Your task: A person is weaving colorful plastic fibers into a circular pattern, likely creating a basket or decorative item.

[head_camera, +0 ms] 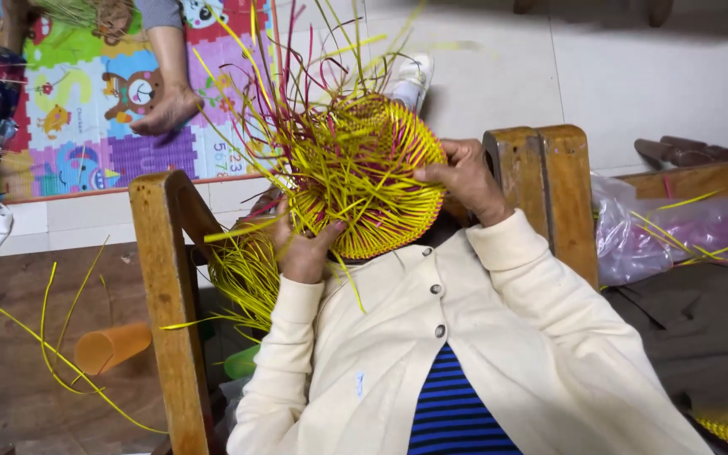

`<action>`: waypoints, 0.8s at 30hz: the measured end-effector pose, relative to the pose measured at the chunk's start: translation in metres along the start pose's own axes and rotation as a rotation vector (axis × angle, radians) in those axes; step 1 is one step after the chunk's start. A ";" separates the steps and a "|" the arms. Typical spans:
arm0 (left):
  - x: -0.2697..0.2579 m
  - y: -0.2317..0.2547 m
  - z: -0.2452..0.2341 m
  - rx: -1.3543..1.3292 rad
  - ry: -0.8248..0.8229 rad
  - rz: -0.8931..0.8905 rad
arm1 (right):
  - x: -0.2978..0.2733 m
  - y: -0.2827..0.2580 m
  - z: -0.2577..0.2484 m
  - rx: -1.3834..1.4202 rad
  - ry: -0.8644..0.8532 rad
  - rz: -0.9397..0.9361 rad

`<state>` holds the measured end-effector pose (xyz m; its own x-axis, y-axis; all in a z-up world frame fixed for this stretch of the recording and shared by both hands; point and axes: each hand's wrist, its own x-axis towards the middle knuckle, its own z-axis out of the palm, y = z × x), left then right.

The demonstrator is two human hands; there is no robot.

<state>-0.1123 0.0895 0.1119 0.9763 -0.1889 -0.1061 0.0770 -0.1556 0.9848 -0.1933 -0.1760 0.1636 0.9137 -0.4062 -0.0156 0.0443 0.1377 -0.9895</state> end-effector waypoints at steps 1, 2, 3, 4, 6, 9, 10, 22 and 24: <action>-0.002 0.001 0.003 -0.003 0.004 0.005 | -0.001 0.000 0.003 -0.002 -0.004 -0.006; -0.005 0.001 0.005 0.004 0.034 0.068 | -0.003 -0.001 0.006 0.051 0.001 0.004; -0.007 0.001 0.009 0.010 0.062 0.129 | -0.005 -0.001 0.008 0.102 0.010 0.015; -0.005 0.009 0.006 0.005 0.063 0.133 | -0.003 -0.001 0.006 0.099 0.008 0.011; -0.001 0.024 0.002 0.133 0.058 0.145 | 0.000 -0.001 0.002 0.140 -0.047 -0.015; 0.008 0.017 -0.003 -0.017 0.049 0.086 | 0.002 -0.001 0.004 0.332 -0.006 -0.002; 0.008 0.018 -0.002 -0.019 0.048 0.088 | 0.006 0.008 -0.001 0.331 -0.006 -0.005; -0.016 -0.009 0.012 -0.005 0.195 0.111 | 0.007 0.004 -0.007 0.243 -0.149 -0.014; -0.017 -0.005 0.014 0.077 0.151 0.102 | 0.002 -0.021 0.009 0.083 -0.172 0.015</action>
<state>-0.1318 0.0797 0.1064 0.9979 -0.0603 0.0214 -0.0341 -0.2181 0.9753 -0.1894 -0.1717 0.1855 0.9698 -0.2437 0.0019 0.0570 0.2192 -0.9740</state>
